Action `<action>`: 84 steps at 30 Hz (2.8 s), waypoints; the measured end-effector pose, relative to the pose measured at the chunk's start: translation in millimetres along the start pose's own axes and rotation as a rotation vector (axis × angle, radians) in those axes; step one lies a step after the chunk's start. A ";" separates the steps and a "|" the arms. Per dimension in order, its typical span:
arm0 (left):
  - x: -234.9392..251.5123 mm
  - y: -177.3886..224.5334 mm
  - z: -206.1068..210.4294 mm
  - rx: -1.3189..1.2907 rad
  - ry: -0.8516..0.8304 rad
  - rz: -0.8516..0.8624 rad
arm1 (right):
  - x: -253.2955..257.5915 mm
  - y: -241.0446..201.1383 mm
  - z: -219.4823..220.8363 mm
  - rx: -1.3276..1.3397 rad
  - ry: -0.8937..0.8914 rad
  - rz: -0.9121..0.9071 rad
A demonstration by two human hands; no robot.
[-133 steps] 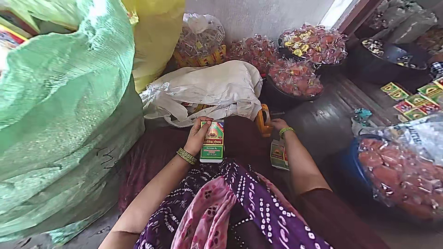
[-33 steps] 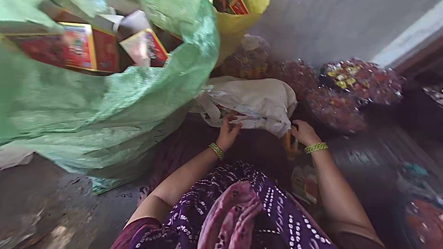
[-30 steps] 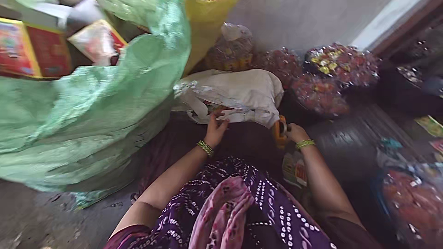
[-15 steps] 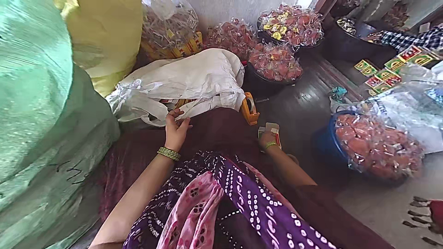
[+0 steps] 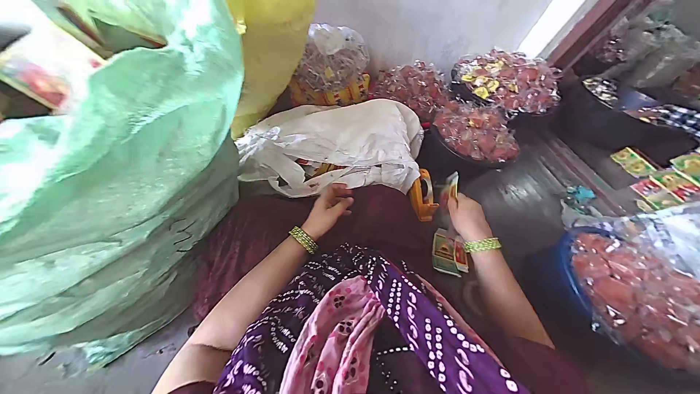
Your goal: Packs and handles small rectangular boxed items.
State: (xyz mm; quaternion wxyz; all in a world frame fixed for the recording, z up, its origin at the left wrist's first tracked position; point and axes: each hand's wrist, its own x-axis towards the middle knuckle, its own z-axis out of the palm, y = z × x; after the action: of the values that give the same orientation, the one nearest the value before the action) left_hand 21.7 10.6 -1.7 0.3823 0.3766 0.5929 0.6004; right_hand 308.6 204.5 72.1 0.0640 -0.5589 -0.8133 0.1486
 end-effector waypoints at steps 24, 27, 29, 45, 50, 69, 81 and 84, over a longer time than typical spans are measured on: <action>-29.3 10.6 -10.0 -0.502 -0.645 -0.044 | -11.5 -157.6 31.9 0.150 -0.276 -1.134; -24.5 9.1 -7.6 -0.460 -0.628 -0.030 | -6.9 -159.5 18.7 0.012 -0.419 -1.105; -26.1 13.9 -6.1 -0.453 -0.589 -0.019 | -8.1 -160.3 13.6 0.019 -0.444 -1.078; -16.2 18.0 -12.8 -0.418 -0.001 0.205 | -31.0 -143.7 72.4 1.092 -0.191 -0.762; -12.9 14.0 -4.7 -0.186 0.036 0.374 | -34.4 -145.1 91.6 1.003 0.054 -0.827; -15.9 13.7 -0.7 -0.110 0.050 0.358 | -23.2 -143.5 72.8 1.118 -0.077 -0.813; -19.1 14.0 4.2 -0.047 -0.007 0.421 | -21.3 -135.2 53.7 0.492 0.179 -1.238; -19.2 14.7 3.6 -0.030 -0.036 0.449 | -16.5 -134.5 51.6 0.602 0.129 -1.205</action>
State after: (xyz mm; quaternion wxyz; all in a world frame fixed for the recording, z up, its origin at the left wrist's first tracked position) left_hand 32.9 -5.3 13.1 0.2550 0.5041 0.4783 0.6724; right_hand 181.0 135.9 66.3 0.3367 0.0265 -0.9006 0.2734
